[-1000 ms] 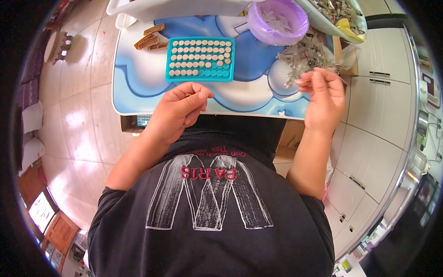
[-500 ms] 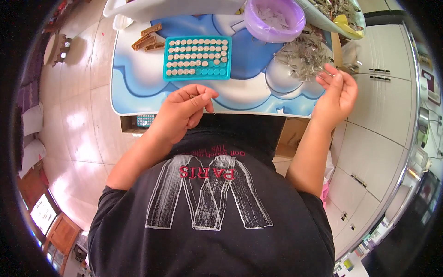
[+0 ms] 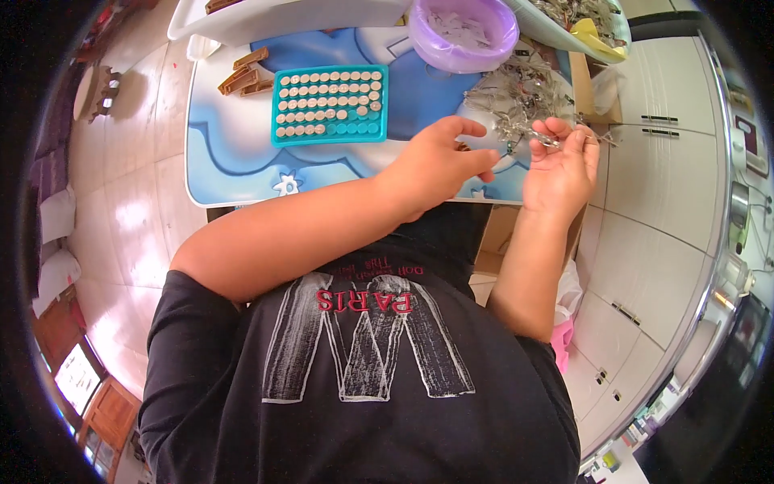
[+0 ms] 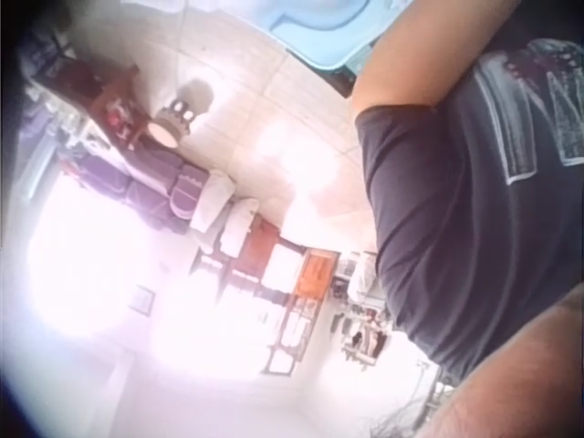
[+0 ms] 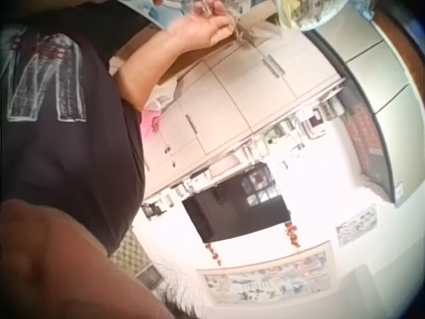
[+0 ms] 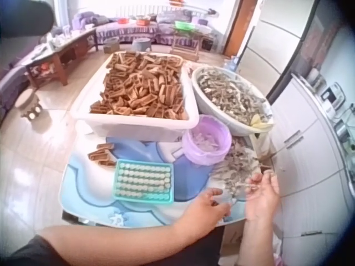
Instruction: The person assembles small white components into brown plastic housings and a blue tray by hand.
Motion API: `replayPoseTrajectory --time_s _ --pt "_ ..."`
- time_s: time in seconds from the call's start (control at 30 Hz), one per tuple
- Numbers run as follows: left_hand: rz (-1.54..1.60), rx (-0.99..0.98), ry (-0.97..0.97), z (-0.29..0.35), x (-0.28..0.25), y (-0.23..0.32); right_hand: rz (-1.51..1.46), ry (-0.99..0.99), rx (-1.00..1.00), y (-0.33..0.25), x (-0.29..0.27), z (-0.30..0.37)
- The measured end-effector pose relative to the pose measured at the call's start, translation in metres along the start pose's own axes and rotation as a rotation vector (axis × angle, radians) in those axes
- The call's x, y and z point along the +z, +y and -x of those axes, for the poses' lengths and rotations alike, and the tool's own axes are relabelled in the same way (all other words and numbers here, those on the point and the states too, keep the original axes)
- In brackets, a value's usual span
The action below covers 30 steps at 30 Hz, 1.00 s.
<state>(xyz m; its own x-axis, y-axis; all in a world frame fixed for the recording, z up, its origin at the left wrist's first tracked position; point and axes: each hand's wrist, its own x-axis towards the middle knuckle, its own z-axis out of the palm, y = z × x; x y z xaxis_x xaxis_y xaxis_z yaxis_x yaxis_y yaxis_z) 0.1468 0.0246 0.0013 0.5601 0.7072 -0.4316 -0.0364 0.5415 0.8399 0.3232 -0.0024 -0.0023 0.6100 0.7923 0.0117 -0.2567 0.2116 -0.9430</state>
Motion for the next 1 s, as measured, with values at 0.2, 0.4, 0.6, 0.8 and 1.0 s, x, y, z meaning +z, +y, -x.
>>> replayPoseTrajectory --time_s 0.2,0.4,0.6,0.8,1.0 --pt "0.070 0.071 0.115 -0.028 0.023 -0.009 -0.159 -0.054 0.096 0.005 0.005 0.007" --pt "0.187 0.081 0.146 -0.034 0.019 -0.017 -0.277 -0.106 0.151 0.009 -0.005 0.001" --pt "0.191 0.033 0.167 -0.034 0.014 -0.018 -0.433 -0.126 0.183 0.004 -0.016 -0.010" --pt "0.033 0.143 0.156 -0.015 0.000 -0.010 0.233 -0.151 -0.074 -0.012 0.025 0.025" --pt "0.083 0.167 0.073 0.034 -0.036 0.003 0.515 -0.360 0.161 -0.001 0.053 0.084"
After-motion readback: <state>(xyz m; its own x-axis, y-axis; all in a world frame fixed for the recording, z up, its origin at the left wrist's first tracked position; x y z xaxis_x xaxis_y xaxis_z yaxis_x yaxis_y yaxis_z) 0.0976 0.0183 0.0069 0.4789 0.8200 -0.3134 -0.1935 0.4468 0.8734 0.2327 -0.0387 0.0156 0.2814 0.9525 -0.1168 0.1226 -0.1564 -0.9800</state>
